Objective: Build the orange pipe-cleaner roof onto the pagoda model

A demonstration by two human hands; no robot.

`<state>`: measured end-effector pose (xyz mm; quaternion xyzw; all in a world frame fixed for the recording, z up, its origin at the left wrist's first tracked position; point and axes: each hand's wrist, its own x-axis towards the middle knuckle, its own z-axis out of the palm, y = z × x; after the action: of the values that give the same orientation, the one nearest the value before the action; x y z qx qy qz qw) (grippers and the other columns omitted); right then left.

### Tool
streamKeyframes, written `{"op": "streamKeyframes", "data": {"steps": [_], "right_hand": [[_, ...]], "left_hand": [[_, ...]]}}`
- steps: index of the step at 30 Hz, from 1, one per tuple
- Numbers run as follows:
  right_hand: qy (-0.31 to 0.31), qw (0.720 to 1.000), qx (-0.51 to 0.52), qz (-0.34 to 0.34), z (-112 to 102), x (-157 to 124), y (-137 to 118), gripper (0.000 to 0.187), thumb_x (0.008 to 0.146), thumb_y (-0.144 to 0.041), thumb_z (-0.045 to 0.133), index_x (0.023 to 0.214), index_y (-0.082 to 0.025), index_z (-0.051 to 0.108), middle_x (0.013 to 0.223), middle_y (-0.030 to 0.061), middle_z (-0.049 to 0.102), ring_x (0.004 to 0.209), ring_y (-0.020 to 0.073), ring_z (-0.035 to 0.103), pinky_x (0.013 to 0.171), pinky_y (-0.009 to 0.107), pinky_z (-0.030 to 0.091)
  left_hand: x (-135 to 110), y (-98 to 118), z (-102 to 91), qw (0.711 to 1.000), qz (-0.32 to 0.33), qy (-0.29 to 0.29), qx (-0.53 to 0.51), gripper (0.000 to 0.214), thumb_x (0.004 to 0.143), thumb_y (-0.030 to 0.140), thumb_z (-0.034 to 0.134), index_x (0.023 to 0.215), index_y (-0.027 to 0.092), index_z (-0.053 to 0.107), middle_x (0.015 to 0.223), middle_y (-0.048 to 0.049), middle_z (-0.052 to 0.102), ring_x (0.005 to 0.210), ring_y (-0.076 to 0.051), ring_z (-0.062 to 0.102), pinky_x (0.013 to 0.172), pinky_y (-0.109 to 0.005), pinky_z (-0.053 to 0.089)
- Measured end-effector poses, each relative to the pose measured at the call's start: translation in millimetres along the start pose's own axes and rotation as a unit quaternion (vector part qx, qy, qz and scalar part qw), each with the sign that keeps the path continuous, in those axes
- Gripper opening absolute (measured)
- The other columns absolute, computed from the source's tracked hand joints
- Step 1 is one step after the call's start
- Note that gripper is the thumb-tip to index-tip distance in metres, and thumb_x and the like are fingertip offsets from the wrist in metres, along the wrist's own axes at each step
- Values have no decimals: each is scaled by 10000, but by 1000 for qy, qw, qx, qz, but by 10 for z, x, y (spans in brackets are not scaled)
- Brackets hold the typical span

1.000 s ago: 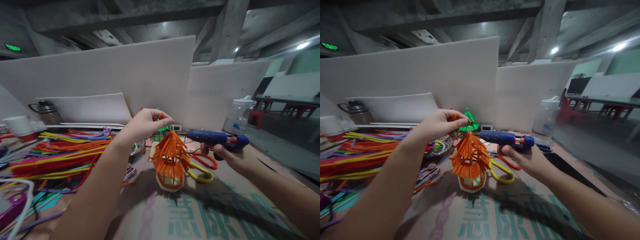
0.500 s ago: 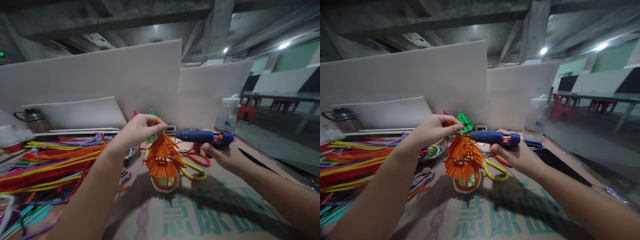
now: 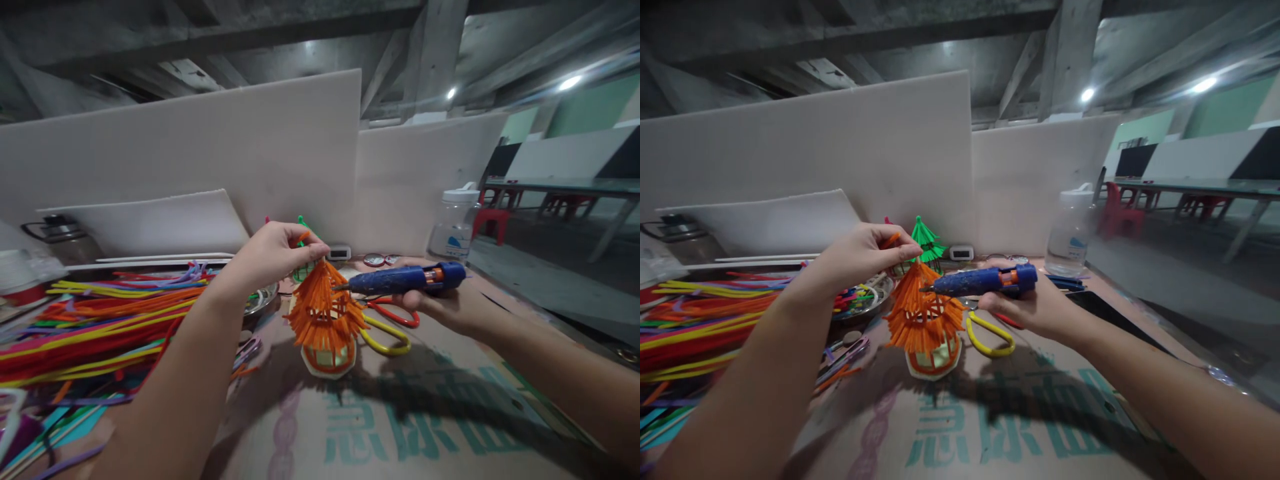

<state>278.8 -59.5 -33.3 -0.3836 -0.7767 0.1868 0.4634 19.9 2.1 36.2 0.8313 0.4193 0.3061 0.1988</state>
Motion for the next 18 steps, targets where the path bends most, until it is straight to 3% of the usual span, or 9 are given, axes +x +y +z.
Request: {"op": "streamKeyframes", "data": {"steps": [6,12,18], "right_hand": [[-26,999,-25,36,20,-9,59,562,698,-741,686,835,-196,688,780,69,680,772,253,664,677,323,547],[-61,998,-17,7,38,-35,145,457,762,-657,695,824,-207,644,718,17,607,659,183,572,605,274,465],[-77,997,7,23,42,-51,166,389,782,-549,739,846,-197,588,677,-21,556,574,120,496,528,228,381]], "left_hand": [[15,-16,10,1000,-11,20,6,305,801,472,659,747,172,680,579,31,509,523,-102,448,508,-236,342],[13,6,19,1000,-14,20,4,296,800,462,655,723,176,663,563,35,493,514,-97,433,507,-232,331],[2,-8,15,1000,-4,19,14,325,804,483,654,717,171,658,581,26,521,544,-106,462,518,-235,342]]}}
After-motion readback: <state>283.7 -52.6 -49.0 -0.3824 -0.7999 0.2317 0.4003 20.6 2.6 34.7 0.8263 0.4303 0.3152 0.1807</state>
